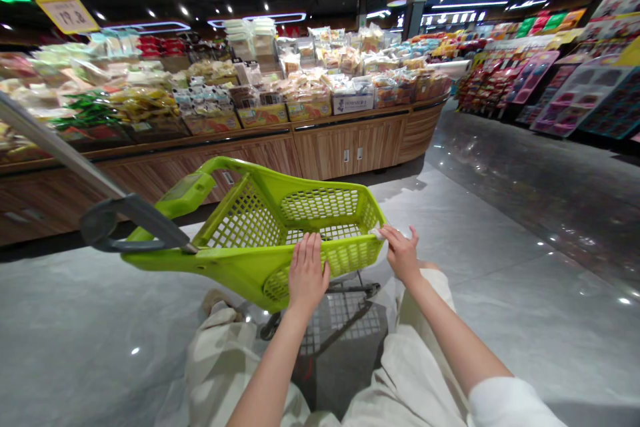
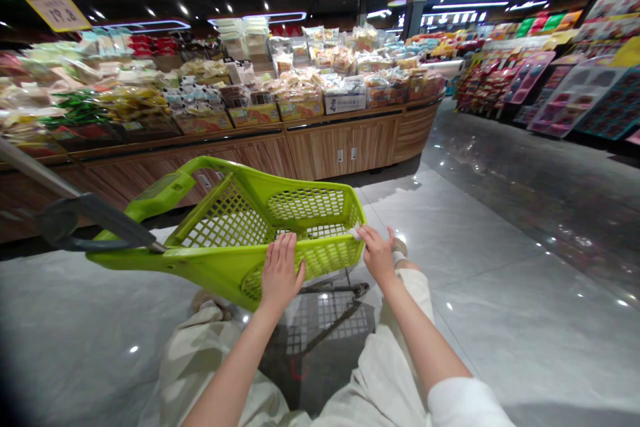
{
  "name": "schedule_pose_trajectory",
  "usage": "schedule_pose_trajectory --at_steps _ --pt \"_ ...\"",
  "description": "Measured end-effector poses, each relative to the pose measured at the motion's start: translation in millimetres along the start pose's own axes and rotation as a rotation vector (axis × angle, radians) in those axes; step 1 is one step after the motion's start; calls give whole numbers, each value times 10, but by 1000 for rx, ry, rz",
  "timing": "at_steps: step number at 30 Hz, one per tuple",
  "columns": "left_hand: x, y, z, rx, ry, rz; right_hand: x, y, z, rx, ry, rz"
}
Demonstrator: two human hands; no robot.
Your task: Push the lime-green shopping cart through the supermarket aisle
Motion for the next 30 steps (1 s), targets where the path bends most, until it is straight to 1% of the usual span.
schedule_pose_trajectory --at_steps 1,3,5,7,11,15,17,19,21,22,24,26,27,28,30 --pt "6 -2 0 2 7 7 16 20 122 15 2 -8" --pt "16 -9 0 -1 22 15 35 49 219 54 -22 -35" --pt "31 -18 -5 -8 40 18 79 77 201 48 -46 -22" --pt "55 -24 -27 -8 57 25 147 122 118 18 -64 12" --pt "121 -18 -166 20 91 47 312 259 -149 -17 -103 38" --pt "200 -37 -460 61 131 74 411 334 -492 -41 -118 0" --pt "239 -84 -639 89 129 90 393 324 -687 -55 -142 -17" --pt "270 -146 -799 136 102 113 327 301 -903 -57 -189 -33" --pt "292 -191 -899 213 54 152 243 285 -1141 -29 -245 -51" --pt "291 -198 -905 245 33 161 203 285 -1263 2 -271 -61" --pt "248 -176 -801 243 28 124 135 300 -1483 103 -307 -92" --pt "167 -94 -569 131 88 8 75 318 -1600 231 -306 -134" --pt "141 -25 -451 71 125 -49 46 316 -1594 297 -292 -153" --pt "140 55 -365 37 153 -84 14 297 -1534 354 -272 -166" --pt "195 216 -296 31 166 -93 -62 192 -1253 404 -221 -171"
Point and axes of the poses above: each hand's wrist, its own y-axis away from the middle knuckle, its own x-axis out of the back of the hand, z = x × y, the point moved 7 cm from there along -y, towards the middle knuckle, and after that the axes turned 7 degrees about y, right-handed, at the moved point
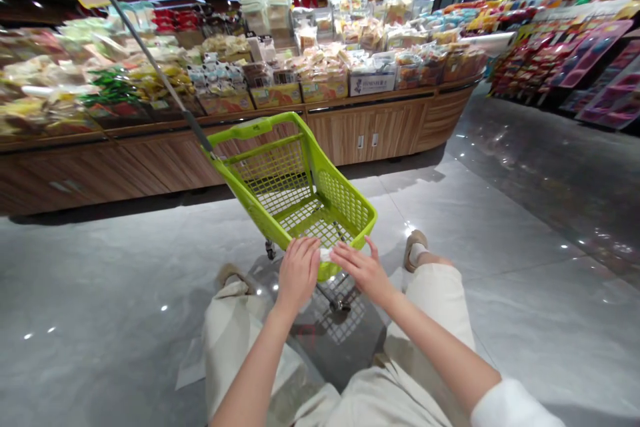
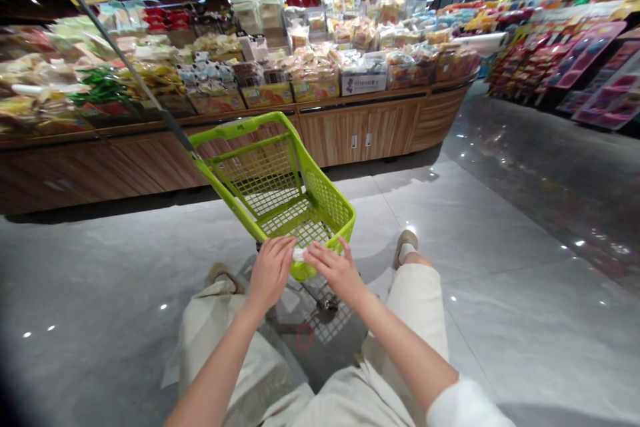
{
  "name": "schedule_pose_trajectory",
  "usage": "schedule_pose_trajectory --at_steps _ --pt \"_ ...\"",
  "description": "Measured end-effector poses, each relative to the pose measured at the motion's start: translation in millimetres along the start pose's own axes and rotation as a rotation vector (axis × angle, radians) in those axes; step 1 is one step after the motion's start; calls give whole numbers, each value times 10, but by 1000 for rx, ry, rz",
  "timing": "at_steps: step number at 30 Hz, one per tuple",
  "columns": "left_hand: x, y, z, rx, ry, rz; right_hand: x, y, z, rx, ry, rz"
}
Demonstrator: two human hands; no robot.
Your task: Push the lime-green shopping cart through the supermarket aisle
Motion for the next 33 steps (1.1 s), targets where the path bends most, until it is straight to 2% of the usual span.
schedule_pose_trajectory --at_steps 3,5,7,9,11,13,14,16,18,20,21,23,26,28,30,33 --pt "45 184 6 6 -47 -8 34 -25 652 -109 74 18" --pt "3 248 32 -7 -96 -39 22 -70 872 -213 96 29" --pt "-72 274 75 13 -160 -44 -41 -127 732 -273 87 42" --pt "-138 282 113 82 -232 -16 -147 -182 307 -270 51 53" --pt "-176 296 142 141 -287 9 -274 -219 -159 -203 6 29" --pt "-179 330 153 159 -312 13 -346 -219 -382 -118 -14 -4" --pt "-171 355 150 153 -317 6 -346 -205 -352 -86 -9 -11" --pt "-157 411 138 121 -320 -24 -276 -159 -32 -79 21 1" --pt "-160 454 135 87 -313 -46 -161 -115 442 -161 65 36" --pt "-197 462 157 74 -294 -48 -74 -90 769 -288 103 66" --pt "-227 452 178 76 -285 -43 -62 -91 801 -335 111 71" --pt "-299 418 233 92 -275 -29 -109 -121 582 -349 95 56" --pt "-366 390 285 139 -287 -1 -269 -178 -34 -221 26 -13" --pt "-361 406 280 163 -292 17 -322 -181 -227 -116 -2 -48" --pt "-337 433 258 164 -290 24 -291 -159 -67 -54 8 -56" --pt "-314 445 238 144 -279 17 -145 -120 620 -104 72 -24"
Point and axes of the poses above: each hand's wrist, its own y-axis away from the middle knuckle, its own x-axis out of the back of the hand, z = x × y, the point moved 7 cm from there along -y, towards the middle knuckle, and after that the axes turned 7 degrees about y, right-handed, at the moved point
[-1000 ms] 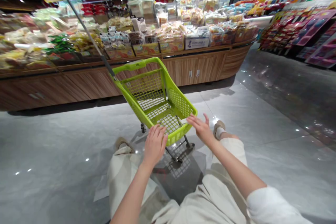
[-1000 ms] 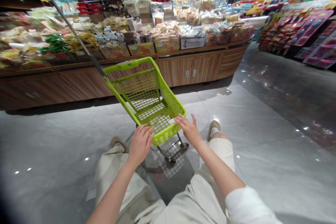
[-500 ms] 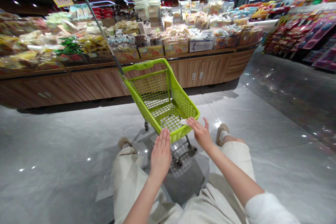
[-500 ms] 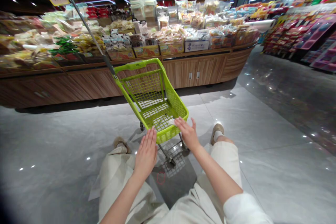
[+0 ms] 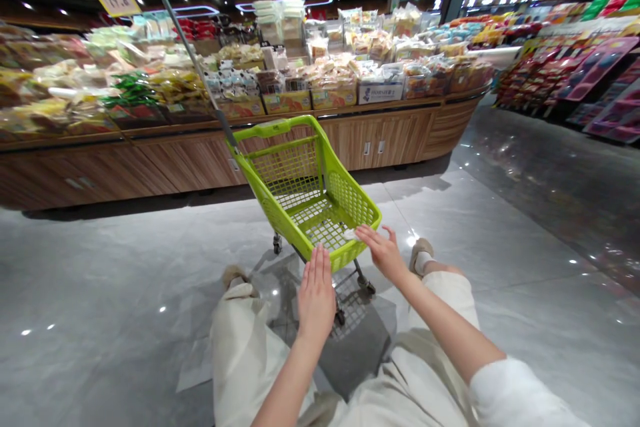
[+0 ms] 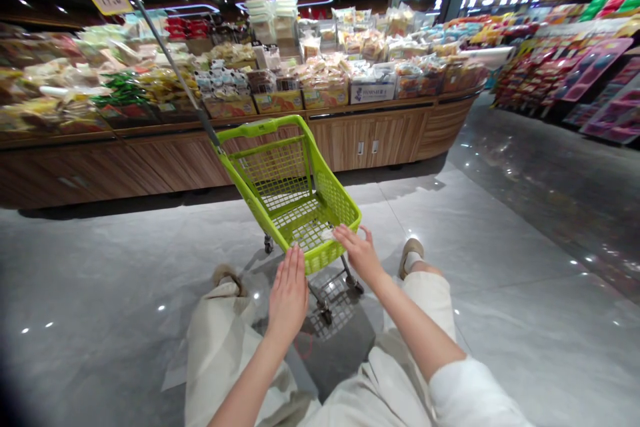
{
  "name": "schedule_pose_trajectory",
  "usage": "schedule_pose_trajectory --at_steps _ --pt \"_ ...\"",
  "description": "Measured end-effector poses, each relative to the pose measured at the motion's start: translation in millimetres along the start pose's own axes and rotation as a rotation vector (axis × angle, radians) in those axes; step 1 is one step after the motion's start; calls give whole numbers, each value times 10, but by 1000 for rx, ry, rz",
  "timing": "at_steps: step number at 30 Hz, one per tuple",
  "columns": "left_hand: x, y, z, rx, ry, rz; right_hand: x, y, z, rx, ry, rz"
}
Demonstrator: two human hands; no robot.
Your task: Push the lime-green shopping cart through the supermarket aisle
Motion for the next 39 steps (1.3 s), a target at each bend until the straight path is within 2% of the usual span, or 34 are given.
schedule_pose_trajectory --at_steps 2,4,5,7,9,11,12,14,17,19,21,23,25,27,28,30,33,35,37,39 --pt "-5 -20 21 -9 8 3 50 -31 382 -89 27 19" --pt "-20 -49 61 3 11 12 63 -46 449 -184 38 39" --pt "-29 -61 80 14 9 19 51 -44 343 -215 35 48" --pt "-42 -76 105 38 2 30 -8 -26 -76 -207 13 54" --pt "-44 -72 100 48 -8 37 -95 -3 -558 -101 -27 23" --pt "-33 -54 62 43 -17 33 -145 18 -800 22 -44 -9" --pt "-24 -44 35 38 -22 31 -141 21 -773 61 -37 -13" --pt "-8 -28 -17 27 -28 18 -79 8 -451 77 -1 4" --pt "2 -36 -26 1 -14 0 41 -39 238 -40 64 32" --pt "-1 -58 18 -9 9 -2 70 -65 428 -151 96 37" --pt "-10 -82 68 0 24 6 46 -72 254 -237 109 46" --pt "-26 -96 100 17 22 15 -23 -63 -184 -242 88 53" --pt "-39 -94 101 27 11 27 -106 -41 -639 -142 42 38" --pt "-43 -80 76 27 5 42 -143 -2 -839 -3 18 18" --pt "-41 -71 57 26 7 49 -135 18 -795 52 21 10" --pt "-33 -57 25 20 16 60 -63 36 -440 86 55 22" --pt "-27 -54 21 13 30 60 72 0 306 -19 120 57" --pt "-29 -63 53 7 41 54 93 -36 539 -109 139 55" --pt "-33 -73 91 7 51 50 56 -55 414 -189 145 49" --pt "-34 -75 112 10 53 51 -12 -55 -5 -215 124 47"
Point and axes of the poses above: each hand's wrist, its own y-axis away from the middle knuckle, its own x-axis out of the back of the hand, z = x × y, the point moved 7 cm from there along -y, towards the middle knuckle, and after that the axes turned 7 degrees about y, right-handed, at the moved point
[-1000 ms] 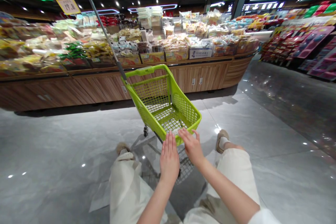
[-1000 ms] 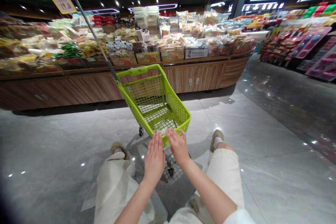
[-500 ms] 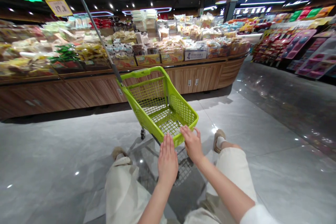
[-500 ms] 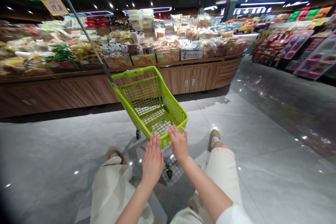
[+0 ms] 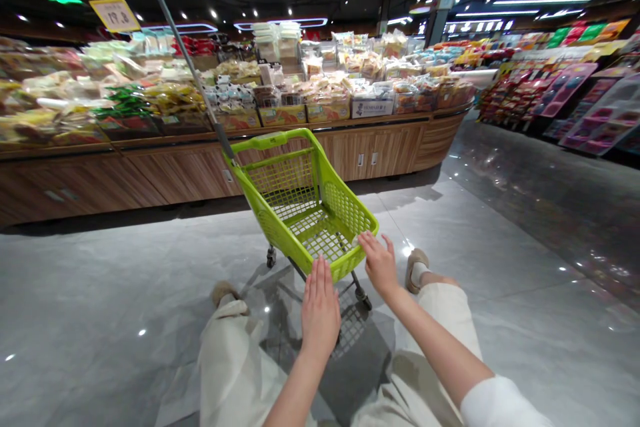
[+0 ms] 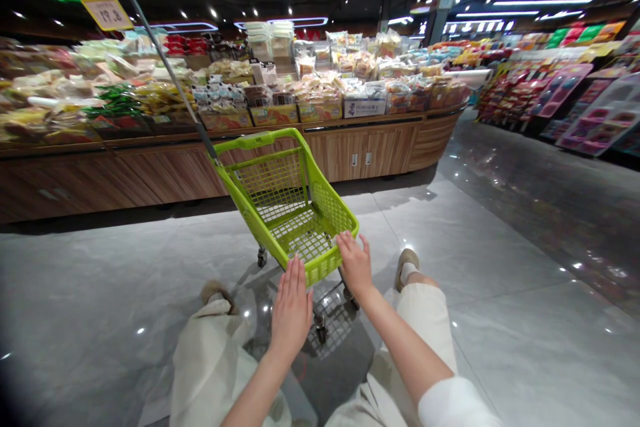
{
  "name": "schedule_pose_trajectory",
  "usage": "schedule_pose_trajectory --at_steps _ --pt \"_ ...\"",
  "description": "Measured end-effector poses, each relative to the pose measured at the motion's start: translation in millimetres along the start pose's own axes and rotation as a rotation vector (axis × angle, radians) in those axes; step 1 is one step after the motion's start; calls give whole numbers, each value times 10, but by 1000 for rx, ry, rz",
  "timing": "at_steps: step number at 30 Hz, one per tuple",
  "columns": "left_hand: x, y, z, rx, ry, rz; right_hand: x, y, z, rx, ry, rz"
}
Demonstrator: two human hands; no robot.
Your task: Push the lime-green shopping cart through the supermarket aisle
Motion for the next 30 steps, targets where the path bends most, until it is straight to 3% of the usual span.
schedule_pose_trajectory --at_steps 3,5,6,8,11,13,14,17,20,22,23,25,28,30 --pt "-2 24 -30 -2 -21 0 -10 171 -701 112 -84 -36" --pt "-1 52 -87 -4 -48 -6 -3 233 -875 231 -125 -60" --pt "1 65 -118 -5 -60 -12 2 236 -823 277 -131 -65" --pt "3 84 -164 -14 -74 -25 15 175 -472 299 -117 -56" --pt "11 82 -160 -32 -59 -35 25 -7 257 163 -54 -26" --pt "16 63 -112 -35 -32 -31 22 -81 481 58 -19 -16" --pt "18 51 -81 -31 -16 -27 19 -85 462 12 -7 -14" --pt "23 24 -6 -1 14 -2 13 35 -55 -45 -11 -13" --pt "29 30 10 14 1 18 11 221 -742 70 -90 -35" --pt "29 49 -25 17 -21 14 19 291 -902 188 -136 -46" --pt "27 60 -51 17 -31 8 22 296 -847 240 -146 -50" --pt "25 80 -99 10 -42 -5 30 239 -495 286 -136 -43" --pt "17 89 -114 -14 -30 -29 33 52 238 169 -72 -19" --pt "10 77 -83 -23 -5 -40 32 -28 467 55 -31 -11"
Point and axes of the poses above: each hand's wrist, its own y-axis away from the middle knuckle, its own x-axis out of the back of the hand, z = x × y, the point moved 7 cm from there along -y, towards the middle knuckle, and after that the axes turned 7 degrees about y, right-handed, at the moved point
